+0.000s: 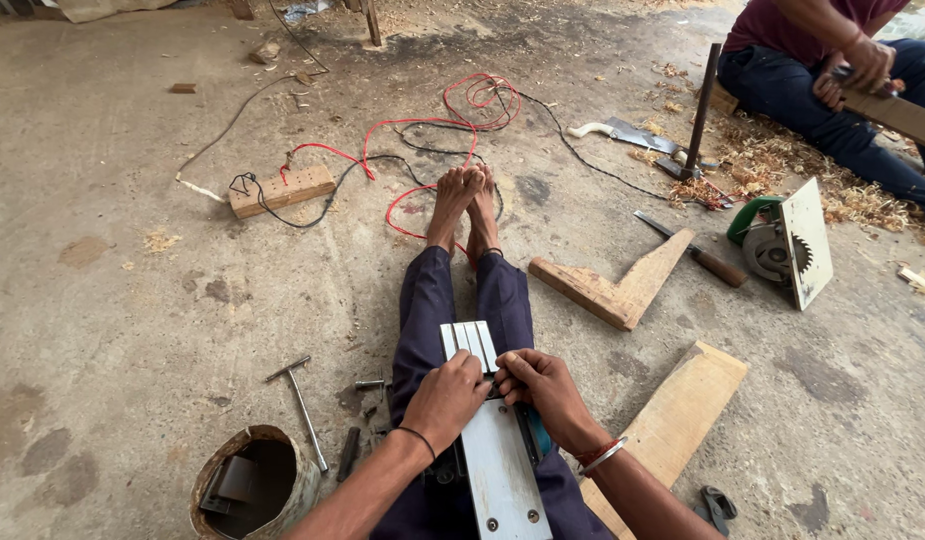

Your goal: The person sits on the floor and assembles an electric planer. They attach a metal base plate to the motor housing, insert a small metal blade into the cutter head, and tighten the securing screws using a T-handle wrench.

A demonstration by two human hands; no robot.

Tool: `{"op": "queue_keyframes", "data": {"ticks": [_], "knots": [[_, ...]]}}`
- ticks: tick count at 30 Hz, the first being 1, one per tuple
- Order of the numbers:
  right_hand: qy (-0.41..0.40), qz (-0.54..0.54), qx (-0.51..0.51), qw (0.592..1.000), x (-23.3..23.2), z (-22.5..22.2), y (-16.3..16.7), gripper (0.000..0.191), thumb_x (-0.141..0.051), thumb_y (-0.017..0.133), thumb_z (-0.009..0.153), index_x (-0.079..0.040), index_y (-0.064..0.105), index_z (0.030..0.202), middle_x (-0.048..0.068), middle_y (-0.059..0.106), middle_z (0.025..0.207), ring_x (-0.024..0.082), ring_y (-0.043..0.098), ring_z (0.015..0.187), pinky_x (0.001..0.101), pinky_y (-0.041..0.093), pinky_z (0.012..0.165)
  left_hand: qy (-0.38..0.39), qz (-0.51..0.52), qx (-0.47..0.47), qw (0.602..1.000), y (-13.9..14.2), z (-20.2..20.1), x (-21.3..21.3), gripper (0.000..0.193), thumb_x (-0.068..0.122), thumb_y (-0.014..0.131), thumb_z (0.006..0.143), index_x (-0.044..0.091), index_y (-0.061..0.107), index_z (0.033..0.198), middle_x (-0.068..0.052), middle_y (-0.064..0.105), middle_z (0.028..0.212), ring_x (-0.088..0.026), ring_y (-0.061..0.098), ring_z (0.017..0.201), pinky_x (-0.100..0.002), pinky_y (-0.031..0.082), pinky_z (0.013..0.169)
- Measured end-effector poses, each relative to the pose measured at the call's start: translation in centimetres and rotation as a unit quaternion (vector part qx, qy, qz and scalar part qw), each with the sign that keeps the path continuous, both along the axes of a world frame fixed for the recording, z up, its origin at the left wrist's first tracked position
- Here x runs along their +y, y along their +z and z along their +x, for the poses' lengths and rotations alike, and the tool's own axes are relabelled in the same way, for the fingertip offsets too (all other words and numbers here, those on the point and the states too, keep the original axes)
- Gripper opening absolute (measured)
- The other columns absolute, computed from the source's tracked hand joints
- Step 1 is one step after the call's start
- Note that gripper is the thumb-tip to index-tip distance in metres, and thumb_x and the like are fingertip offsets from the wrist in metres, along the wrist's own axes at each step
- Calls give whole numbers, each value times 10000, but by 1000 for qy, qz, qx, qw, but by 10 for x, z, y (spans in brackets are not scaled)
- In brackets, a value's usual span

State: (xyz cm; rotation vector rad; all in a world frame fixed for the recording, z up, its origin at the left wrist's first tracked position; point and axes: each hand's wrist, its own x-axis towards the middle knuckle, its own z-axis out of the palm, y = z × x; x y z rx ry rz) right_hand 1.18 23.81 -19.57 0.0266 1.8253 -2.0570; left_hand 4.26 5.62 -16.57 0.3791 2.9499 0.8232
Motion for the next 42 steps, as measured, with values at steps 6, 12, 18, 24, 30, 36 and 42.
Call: {"op": "queue_keyframes", "data": {"ticks": [6, 12, 18, 24, 30, 36, 42], "knots": [[3, 3, 1, 1000, 1, 0, 0, 320, -229, 536, 1035, 40, 706, 1071, 81, 702, 837, 107, 659, 675, 245, 603, 648, 14, 19, -22, 999, 3, 6, 0, 220, 226, 673, 951, 14, 615, 953, -92, 645, 1014, -236, 716, 871, -315, 634, 769], [0, 18, 0, 1000, 0, 1, 0, 324, -231, 536, 1038, 40, 708, 1079, 74, 703, 849, 98, 664, 691, 241, 599, 656, -18, 6, -7, 1000, 4, 3, -3, 149, 147, 649, 962, 0, 647, 935, -102, 656, 1019, -256, 723, 881, -358, 614, 814], [1, -2, 5, 1000, 1, 0, -1, 308, -219, 541, 1033, 43, 700, 1072, 84, 706, 847, 110, 670, 692, 249, 606, 659, 44, 5, -86, 995, 13, 2, 3, 246, 250, 653, 985, 6, 654, 955, -104, 672, 1002, -231, 721, 901, -326, 625, 812], [-8, 20, 13, 1000, 1, 3, -1, 305, -215, 553, 1031, 44, 707, 1078, 74, 705, 844, 105, 658, 680, 241, 590, 652, -6, 94, -8, 996, 7, 6, -8, 94, 89, 667, 906, 14, 713, 938, -121, 677, 1013, -269, 711, 889, -386, 606, 791], [0, 5, 12, 1000, 3, 2, 0, 305, -216, 557, 1040, 46, 704, 1090, 73, 703, 843, 104, 646, 671, 239, 585, 658, 22, 59, -53, 997, 6, -4, -5, 225, 185, 710, 949, -29, 687, 885, -119, 687, 968, -253, 720, 891, -377, 602, 819], [-3, 6, 7, 1000, 1, 1, -4, 311, -217, 543, 1042, 44, 706, 1088, 63, 702, 848, 94, 657, 686, 238, 588, 664, -17, 146, 12, 989, 0, 3, -13, 153, 112, 744, 839, 10, 699, 944, -111, 660, 975, -235, 697, 829, -384, 602, 745], [0, -3, 13, 1000, 1, 0, -5, 304, -211, 549, 1040, 44, 705, 1088, 70, 709, 852, 97, 660, 686, 236, 593, 664, 28, 60, -45, 997, -1, -2, -8, 194, 161, 733, 922, -24, 697, 879, -99, 686, 962, -217, 714, 838, -365, 611, 748]]}}
